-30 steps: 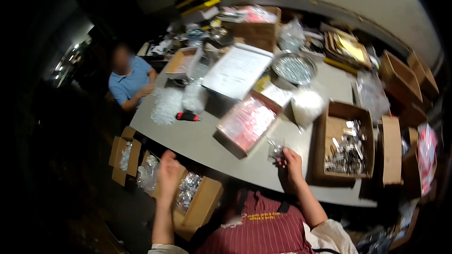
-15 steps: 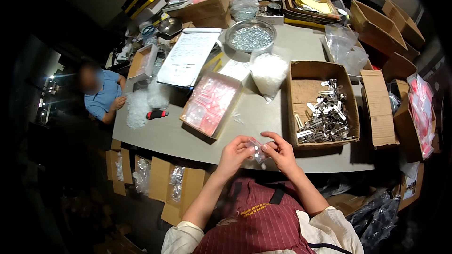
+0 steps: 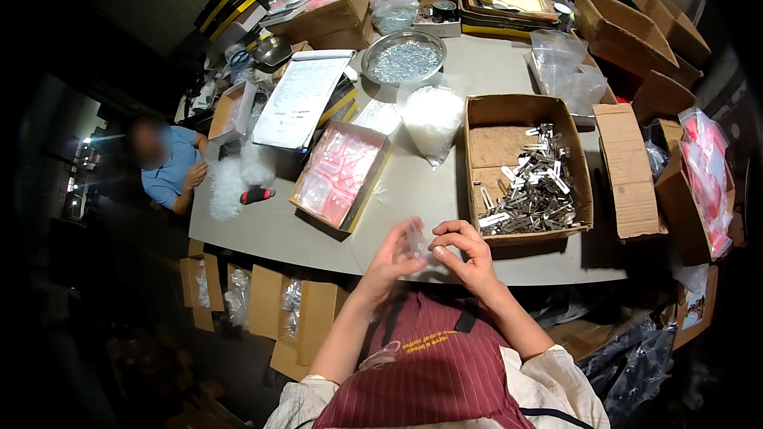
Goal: The person sorts small metal hardware components from a cardboard box into a clear plastic bag. They pick up individual pieces, inspect them briefly, and place them into the bag. The workspace is cluttered with various boxes and packaging materials.
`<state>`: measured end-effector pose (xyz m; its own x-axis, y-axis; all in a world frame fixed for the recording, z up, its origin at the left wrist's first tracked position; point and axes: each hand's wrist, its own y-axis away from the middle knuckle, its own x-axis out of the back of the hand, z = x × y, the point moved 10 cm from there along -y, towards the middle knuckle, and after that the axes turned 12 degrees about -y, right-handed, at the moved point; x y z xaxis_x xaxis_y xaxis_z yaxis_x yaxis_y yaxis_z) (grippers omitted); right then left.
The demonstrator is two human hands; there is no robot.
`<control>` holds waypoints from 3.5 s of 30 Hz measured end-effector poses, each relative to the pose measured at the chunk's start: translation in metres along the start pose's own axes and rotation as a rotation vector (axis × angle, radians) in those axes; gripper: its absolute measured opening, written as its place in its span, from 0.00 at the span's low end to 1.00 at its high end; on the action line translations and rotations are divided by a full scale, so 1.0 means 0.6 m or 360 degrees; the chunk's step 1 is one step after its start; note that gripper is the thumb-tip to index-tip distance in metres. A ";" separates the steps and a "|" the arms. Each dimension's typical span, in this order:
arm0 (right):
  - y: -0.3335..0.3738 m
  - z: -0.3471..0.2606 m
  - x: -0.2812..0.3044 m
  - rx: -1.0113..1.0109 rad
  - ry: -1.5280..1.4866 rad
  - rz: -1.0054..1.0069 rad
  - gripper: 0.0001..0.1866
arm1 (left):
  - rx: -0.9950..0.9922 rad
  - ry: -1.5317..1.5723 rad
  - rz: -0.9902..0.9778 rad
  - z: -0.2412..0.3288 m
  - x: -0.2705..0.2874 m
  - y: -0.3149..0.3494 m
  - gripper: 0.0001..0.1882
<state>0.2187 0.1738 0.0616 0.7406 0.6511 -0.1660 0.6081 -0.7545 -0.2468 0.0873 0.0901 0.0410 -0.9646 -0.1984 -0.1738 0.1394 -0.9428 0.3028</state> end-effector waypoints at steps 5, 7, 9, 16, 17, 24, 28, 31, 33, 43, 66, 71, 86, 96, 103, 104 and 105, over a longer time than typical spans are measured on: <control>-0.004 -0.009 0.013 0.0054 0.0065 -0.0007 0.07 | 0.0050 0.0355 -0.0049 -0.001 -0.016 0.006 0.33; 0.001 0.009 0.026 -0.0105 -0.0154 0.0063 0.07 | 0.0001 0.0366 0.0189 -0.033 0.037 0.010 0.27; 0.006 0.030 0.028 -0.0164 -0.0191 0.0002 0.07 | -0.0073 0.0158 0.0459 -0.019 0.053 0.021 0.16; 0.020 0.077 0.005 -0.0442 -0.0260 -0.0160 0.07 | -0.0294 -0.0277 0.0674 0.048 0.039 0.033 0.09; 0.022 0.080 0.003 -0.0470 -0.0295 -0.0167 0.06 | -0.0319 -0.0304 0.0700 0.054 0.041 0.034 0.09; 0.028 0.074 -0.041 -0.0575 -0.0583 -0.0409 0.09 | -0.0220 -0.0597 0.0734 0.058 0.043 0.049 0.06; 0.044 0.082 -0.062 -0.0824 -0.0768 -0.0433 0.08 | -0.0274 -0.0678 0.0763 0.066 0.043 0.048 0.06; 0.035 0.084 -0.042 -0.0784 -0.0856 -0.0212 0.07 | -0.0346 -0.0610 0.0727 0.078 0.028 0.042 0.06; 0.036 0.100 -0.029 -0.0745 -0.0689 -0.0239 0.07 | -0.0383 -0.0675 0.0633 0.085 0.017 0.048 0.06; -0.020 -0.122 -0.009 0.0521 0.0490 -0.0324 0.19 | -0.0754 -0.2039 0.0885 0.148 -0.024 0.061 0.16; 0.001 0.072 -0.164 0.0107 0.0692 -0.0858 0.21 | -0.0388 -0.1802 0.0766 -0.044 0.095 0.058 0.11; -0.116 0.159 -0.154 -0.0288 0.1169 -0.0511 0.14 | -0.0104 -0.1752 0.0901 -0.076 0.169 0.069 0.14; -0.160 0.235 -0.247 -0.0272 0.2187 -0.1050 0.08 | -0.0298 -0.1568 0.0686 -0.047 0.236 0.028 0.12; -0.183 0.006 -0.181 0.0278 0.1310 -0.0732 0.12 | -0.0634 -0.1039 0.0255 0.029 0.162 -0.112 0.13; -0.195 -0.005 -0.176 0.0012 0.1541 -0.0918 0.20 | -0.0913 -0.1350 0.0090 0.044 0.137 -0.177 0.19; -0.189 0.012 -0.180 -0.0085 0.1607 -0.0964 0.23 | -0.0991 -0.1425 0.0069 0.048 0.134 -0.178 0.20; -0.190 0.014 -0.183 -0.0152 0.1634 -0.0939 0.26 | -0.1066 -0.1499 0.0054 0.052 0.132 -0.178 0.21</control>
<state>0.0656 0.1891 0.1001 0.1955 0.5628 0.8032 0.9188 -0.3914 0.0506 -0.0110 0.1832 0.0242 -0.7034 -0.2135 0.6780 -0.0131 -0.9498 -0.3127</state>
